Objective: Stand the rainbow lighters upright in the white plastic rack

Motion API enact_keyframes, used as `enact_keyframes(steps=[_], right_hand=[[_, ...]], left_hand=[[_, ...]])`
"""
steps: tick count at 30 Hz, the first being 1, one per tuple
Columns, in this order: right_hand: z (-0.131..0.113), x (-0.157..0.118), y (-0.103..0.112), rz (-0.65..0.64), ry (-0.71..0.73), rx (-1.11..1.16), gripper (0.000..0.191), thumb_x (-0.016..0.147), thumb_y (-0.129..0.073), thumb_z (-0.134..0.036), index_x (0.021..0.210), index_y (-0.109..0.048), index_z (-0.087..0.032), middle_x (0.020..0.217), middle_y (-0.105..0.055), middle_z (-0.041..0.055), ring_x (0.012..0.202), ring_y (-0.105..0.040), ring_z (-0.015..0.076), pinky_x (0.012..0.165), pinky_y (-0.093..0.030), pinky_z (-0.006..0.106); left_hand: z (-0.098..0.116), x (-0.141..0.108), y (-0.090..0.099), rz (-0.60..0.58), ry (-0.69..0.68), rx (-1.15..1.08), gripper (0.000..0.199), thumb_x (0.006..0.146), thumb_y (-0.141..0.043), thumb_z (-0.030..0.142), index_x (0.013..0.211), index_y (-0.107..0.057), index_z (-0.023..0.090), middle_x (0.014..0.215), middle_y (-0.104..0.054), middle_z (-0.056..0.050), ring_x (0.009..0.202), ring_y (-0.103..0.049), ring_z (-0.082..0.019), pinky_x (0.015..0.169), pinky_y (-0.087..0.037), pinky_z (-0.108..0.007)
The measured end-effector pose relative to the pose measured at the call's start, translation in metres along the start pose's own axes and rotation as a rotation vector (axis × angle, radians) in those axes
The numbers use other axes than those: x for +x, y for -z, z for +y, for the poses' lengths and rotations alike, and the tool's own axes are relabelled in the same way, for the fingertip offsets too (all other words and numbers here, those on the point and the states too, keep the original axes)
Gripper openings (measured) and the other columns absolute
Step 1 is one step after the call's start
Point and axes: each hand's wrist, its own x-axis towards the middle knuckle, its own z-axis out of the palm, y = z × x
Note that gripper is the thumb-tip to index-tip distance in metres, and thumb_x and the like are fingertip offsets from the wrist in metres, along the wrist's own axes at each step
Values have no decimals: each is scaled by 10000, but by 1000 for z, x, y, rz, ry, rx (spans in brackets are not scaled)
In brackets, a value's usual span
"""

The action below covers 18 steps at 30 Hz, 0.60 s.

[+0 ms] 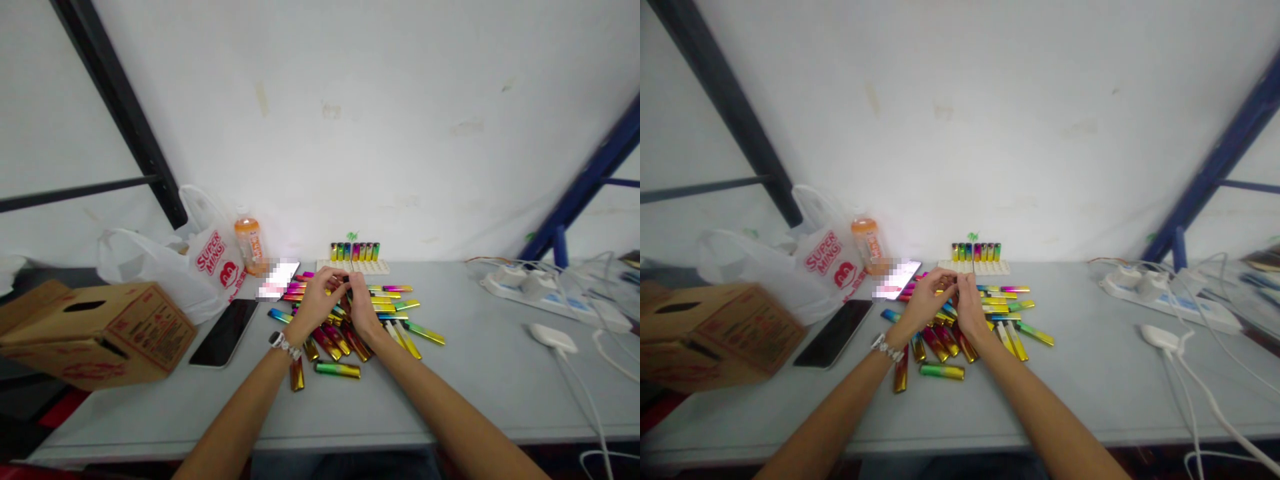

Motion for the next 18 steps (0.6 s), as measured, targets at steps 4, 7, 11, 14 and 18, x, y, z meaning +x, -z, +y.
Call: enact_keyframes(steps=[4, 7, 11, 14, 18], right_hand=[[-1, 2, 0, -9, -35, -51, 418, 926, -347, -659, 905, -445, -253, 752, -476, -24, 650, -471, 157, 542, -398, 269], [-2, 9, 5, 48, 12, -140, 373, 928, -382, -613, 945, -462, -249, 881, -535, 11, 832, -533, 185, 698, -458, 294], [-5, 18, 13, 216, 79, -192, 320, 912, -444, -534, 1018, -470, -233, 1007, -557, 50, 981, -536, 204, 886, -434, 333], [-6, 20, 15, 237, 50, -155, 312, 903, -440, -527, 1030, -457, -242, 1009, -562, 49, 929, -560, 203, 853, -451, 333], [-5, 19, 13, 203, 52, -133, 298, 895, -460, -524, 1011, -469, -250, 1009, -568, 47, 891, -578, 200, 806, -469, 331]], left_hand=[[7, 11, 20, -179, 18, -22, 170, 833, -676, 323, 931, -672, 184, 870, -711, -49, 806, -679, -180, 760, -555, -307], [9, 26, 37, -139, 16, 54, 185, 828, -678, 335, 937, -652, 188, 850, -708, -32, 751, -675, -163, 720, -553, -291], [-7, 59, 54, -26, -10, 237, 120, 832, -654, 260, 920, -640, 180, 841, -710, -39, 728, -674, -160, 695, -538, -281], [-31, 86, 58, -34, -6, 368, 88, 820, -643, 197, 907, -645, 185, 795, -708, -38, 702, -671, -168, 699, -524, -291], [-63, 112, 51, -45, -9, 422, 82, 796, -644, 160, 874, -654, 182, 805, -711, -45, 700, -668, -171, 709, -514, -296]])
